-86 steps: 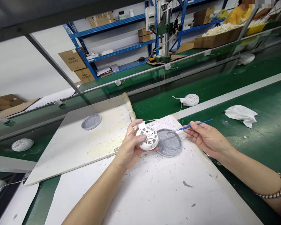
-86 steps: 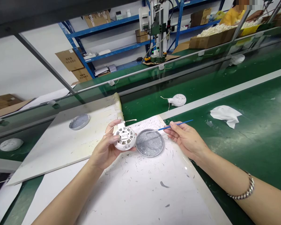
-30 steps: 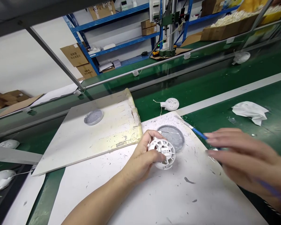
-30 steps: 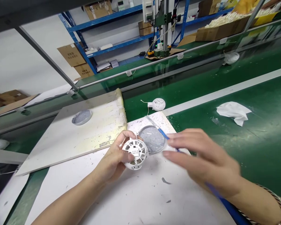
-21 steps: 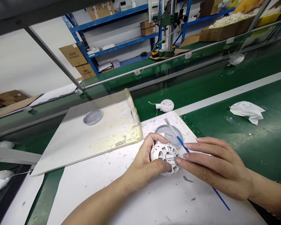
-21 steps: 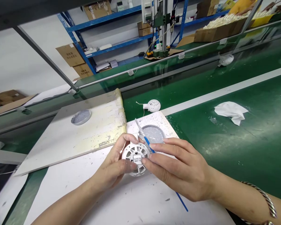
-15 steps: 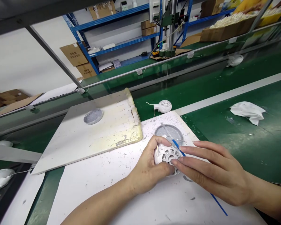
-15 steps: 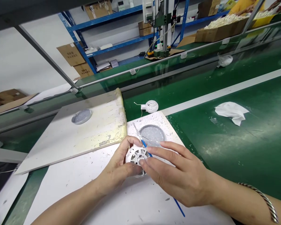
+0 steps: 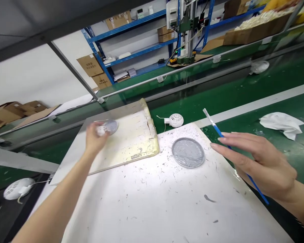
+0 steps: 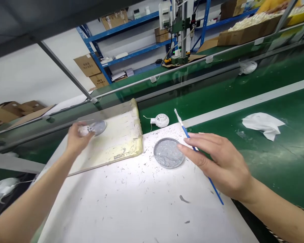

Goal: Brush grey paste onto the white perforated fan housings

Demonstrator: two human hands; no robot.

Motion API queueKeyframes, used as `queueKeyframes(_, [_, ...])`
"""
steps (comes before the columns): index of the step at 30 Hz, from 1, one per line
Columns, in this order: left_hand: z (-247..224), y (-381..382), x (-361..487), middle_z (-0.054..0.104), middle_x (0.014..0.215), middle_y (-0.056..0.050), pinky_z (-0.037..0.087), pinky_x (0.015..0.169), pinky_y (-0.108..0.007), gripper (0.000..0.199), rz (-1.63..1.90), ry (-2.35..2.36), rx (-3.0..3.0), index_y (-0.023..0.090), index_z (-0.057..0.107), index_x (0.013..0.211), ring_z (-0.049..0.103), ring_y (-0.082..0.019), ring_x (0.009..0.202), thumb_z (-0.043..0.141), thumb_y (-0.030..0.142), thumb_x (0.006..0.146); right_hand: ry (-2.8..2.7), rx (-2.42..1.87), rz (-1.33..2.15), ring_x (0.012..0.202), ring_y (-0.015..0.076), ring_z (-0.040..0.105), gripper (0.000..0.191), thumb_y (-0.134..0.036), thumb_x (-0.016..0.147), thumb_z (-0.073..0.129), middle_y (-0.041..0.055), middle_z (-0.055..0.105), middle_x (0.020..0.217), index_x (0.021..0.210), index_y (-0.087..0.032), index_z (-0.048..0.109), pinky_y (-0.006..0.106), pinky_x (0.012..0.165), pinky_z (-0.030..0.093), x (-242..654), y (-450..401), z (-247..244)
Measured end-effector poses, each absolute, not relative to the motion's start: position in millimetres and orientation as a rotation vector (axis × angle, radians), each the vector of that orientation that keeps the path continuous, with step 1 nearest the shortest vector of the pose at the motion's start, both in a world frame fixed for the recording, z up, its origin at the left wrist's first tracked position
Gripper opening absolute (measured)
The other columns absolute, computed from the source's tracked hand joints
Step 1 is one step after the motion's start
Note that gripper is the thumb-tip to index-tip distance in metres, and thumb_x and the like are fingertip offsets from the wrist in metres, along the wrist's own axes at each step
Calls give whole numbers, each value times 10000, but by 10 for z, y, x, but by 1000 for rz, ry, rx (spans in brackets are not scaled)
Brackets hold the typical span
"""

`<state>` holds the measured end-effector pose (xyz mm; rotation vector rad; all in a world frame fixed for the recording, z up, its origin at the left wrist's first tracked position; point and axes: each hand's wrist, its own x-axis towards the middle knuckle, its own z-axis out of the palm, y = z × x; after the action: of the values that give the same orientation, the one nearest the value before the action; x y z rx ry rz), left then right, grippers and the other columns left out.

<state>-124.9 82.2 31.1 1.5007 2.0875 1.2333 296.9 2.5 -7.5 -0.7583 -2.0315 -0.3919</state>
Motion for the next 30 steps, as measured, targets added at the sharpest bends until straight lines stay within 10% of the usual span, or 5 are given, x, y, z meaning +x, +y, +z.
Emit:
queueKeyframes(8, [745, 813, -2009, 465, 1171, -54, 283, 980, -623, 379, 881, 2622, 1606, 215, 481, 937, 215, -462, 1296, 675, 498, 777, -1976, -802, -268, 1041, 270, 666, 564, -59, 842, 611, 44, 691, 1175, 1341, -319, 569, 401, 841, 551, 2989, 108, -160])
queueKeyframes(15, [474, 1430, -278, 508, 1311, -90, 438, 941, -397, 496, 323, 2084, 2156, 255, 573, 1221, 536, -289, 1121, 606, 548, 822, -1603, -1106, 168, 799, 210, 693, 145, -219, 893, 612, -10, 722, 893, 927, -326, 704, 375, 713, 581, 3019, 85, -113])
queueKeyframes(20, [166, 1601, 884, 501, 1372, -177, 472, 888, -485, 708, 32, 1921, 2164, 235, 593, 1261, 562, -416, 1134, 741, 558, 649, -1751, -1136, 434, 738, 174, 699, 79, -291, 900, 601, -16, 730, 840, 893, -281, 680, 297, 669, 582, 3018, 90, -107])
queueKeyframes(30, [194, 1718, 586, 643, 1176, -173, 539, 847, -451, 472, 505, 1712, 1731, 178, 602, 1114, 613, -369, 1097, 708, 357, 690, -1995, -995, 294, 765, 140, 715, 94, -213, 894, 595, -28, 747, 847, 909, -253, 679, 231, 692, 557, 3007, 65, -96])
